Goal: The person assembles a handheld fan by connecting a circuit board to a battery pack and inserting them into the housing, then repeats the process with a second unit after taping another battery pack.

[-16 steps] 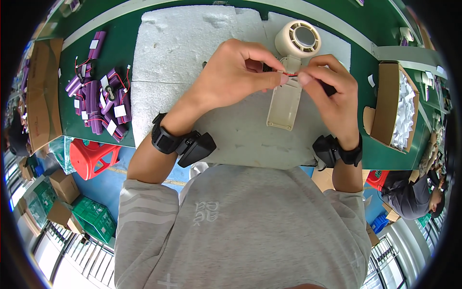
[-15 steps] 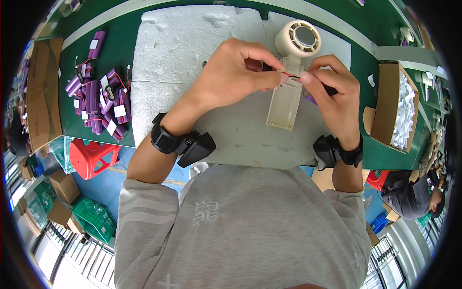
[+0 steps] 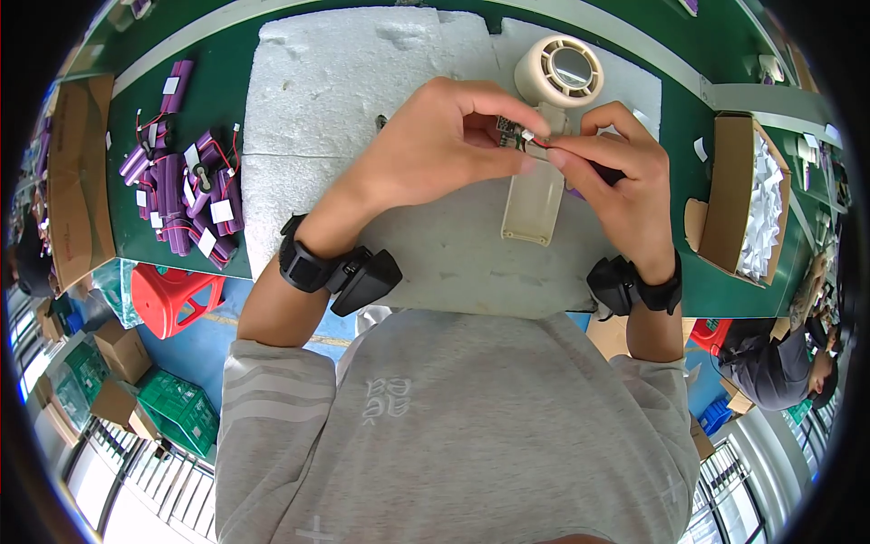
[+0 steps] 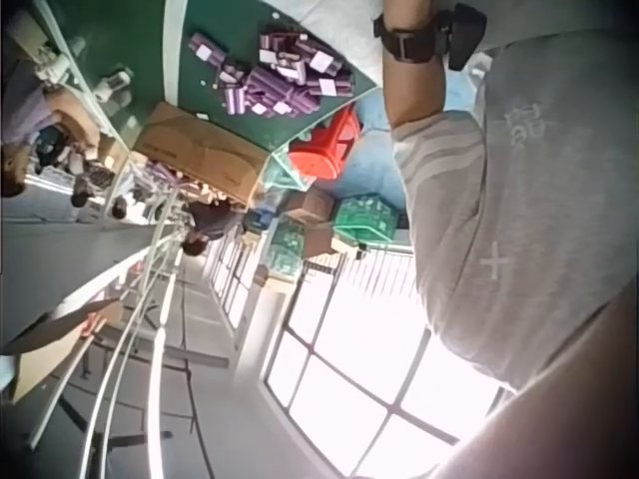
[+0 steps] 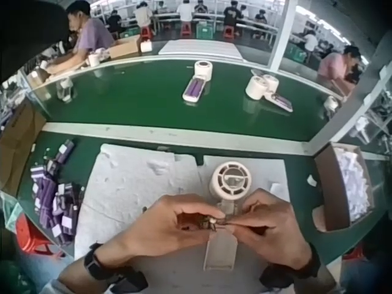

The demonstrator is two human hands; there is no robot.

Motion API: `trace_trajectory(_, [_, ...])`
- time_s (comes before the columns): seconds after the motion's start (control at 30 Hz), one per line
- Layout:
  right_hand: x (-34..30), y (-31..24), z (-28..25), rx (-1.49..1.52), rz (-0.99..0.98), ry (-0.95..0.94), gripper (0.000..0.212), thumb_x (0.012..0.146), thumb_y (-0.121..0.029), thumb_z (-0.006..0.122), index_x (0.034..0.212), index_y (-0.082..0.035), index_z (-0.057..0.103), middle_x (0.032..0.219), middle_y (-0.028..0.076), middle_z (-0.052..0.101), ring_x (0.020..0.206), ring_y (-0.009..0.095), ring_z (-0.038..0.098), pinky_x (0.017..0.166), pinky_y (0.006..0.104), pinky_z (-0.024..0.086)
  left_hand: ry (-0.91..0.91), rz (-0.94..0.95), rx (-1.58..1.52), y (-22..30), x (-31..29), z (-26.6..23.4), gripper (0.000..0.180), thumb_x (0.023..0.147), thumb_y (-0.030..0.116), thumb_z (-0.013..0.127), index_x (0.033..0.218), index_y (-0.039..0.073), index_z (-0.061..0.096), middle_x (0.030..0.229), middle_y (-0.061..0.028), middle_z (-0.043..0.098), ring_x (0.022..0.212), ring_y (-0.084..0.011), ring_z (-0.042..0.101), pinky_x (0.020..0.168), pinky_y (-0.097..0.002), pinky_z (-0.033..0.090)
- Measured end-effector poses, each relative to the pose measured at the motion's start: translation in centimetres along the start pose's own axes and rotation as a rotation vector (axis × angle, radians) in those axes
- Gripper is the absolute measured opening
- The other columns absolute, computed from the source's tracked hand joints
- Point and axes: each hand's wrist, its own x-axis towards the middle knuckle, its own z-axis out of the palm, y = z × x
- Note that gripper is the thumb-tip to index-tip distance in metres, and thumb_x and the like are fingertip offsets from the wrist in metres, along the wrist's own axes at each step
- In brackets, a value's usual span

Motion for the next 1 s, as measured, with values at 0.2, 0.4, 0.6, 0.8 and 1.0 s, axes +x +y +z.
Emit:
trace_trajectory(0.2, [0.1,0.7,-0.2,0.003,-0.075,-0.072,0.012,0.079,-0.003,0.072,0.091,-0.002,0.073,0.084,0.004,0.050,0.061,0.009,0.054,0.051,0.0220,0.040,-0.064,-0.092,-0.119,0.6,0.1,-0.4,0.035,0.078,-0.006,0.067,0.111,0.006,0.064,0.084,-0.0029,0.064,0.080,-0.0083,0.060,0.071,-0.0225,0.050])
trace_trajectory(0.4, [-0.1,0.4,0.2,0.054,0.044,-0.063,0.012,0.078,-0.003,0.073,0.090,-0.002,0.072,0.081,0.003,0.050,0.061,0.010,0.052,0.052,0.0227,0.039,-0.095,-0.105,-0.123,0.8,0.2,-1.0,0.039,0.079,-0.009,0.065,0.114,0.006,0.061,0.088,-0.0031,0.064,0.082,-0.0087,0.060,0.074,-0.0232,0.050])
trace_trajectory(0.6, [0.0,0.4,0.3,0.149,0.120,-0.072,0.012,0.076,-0.005,0.074,0.087,-0.002,0.072,0.078,0.004,0.052,0.062,0.012,0.051,0.053,0.0250,0.039,-0.094,-0.081,-0.098,0.7,0.2,-0.9,0.032,0.079,-0.007,0.068,0.108,0.004,0.064,0.091,-0.0044,0.066,0.084,-0.0093,0.062,0.076,-0.0234,0.051])
trace_trajectory(0.8, [0.1,0.4,0.0,0.210,0.107,-0.106,0.010,0.081,-0.005,0.071,0.088,0.002,0.070,0.081,0.003,0.051,0.063,0.009,0.050,0.054,0.0233,0.039,-0.034,-0.027,-0.021,0.8,0.1,-0.7,0.027,0.077,-0.007,0.069,0.101,0.005,0.068,0.089,-0.0050,0.068,0.081,-0.0094,0.063,0.073,-0.0238,0.052])
trace_trajectory(1.0, [0.1,0.4,0.2,0.135,0.025,-0.045,0.008,0.082,-0.006,0.071,0.086,0.001,0.069,0.077,0.003,0.054,0.061,0.012,0.049,0.053,0.0257,0.039,-0.005,0.028,-0.046,0.7,0.1,-0.2,0.028,0.077,-0.006,0.068,0.102,0.005,0.069,0.087,-0.0050,0.068,0.080,-0.0105,0.065,0.075,-0.0253,0.054])
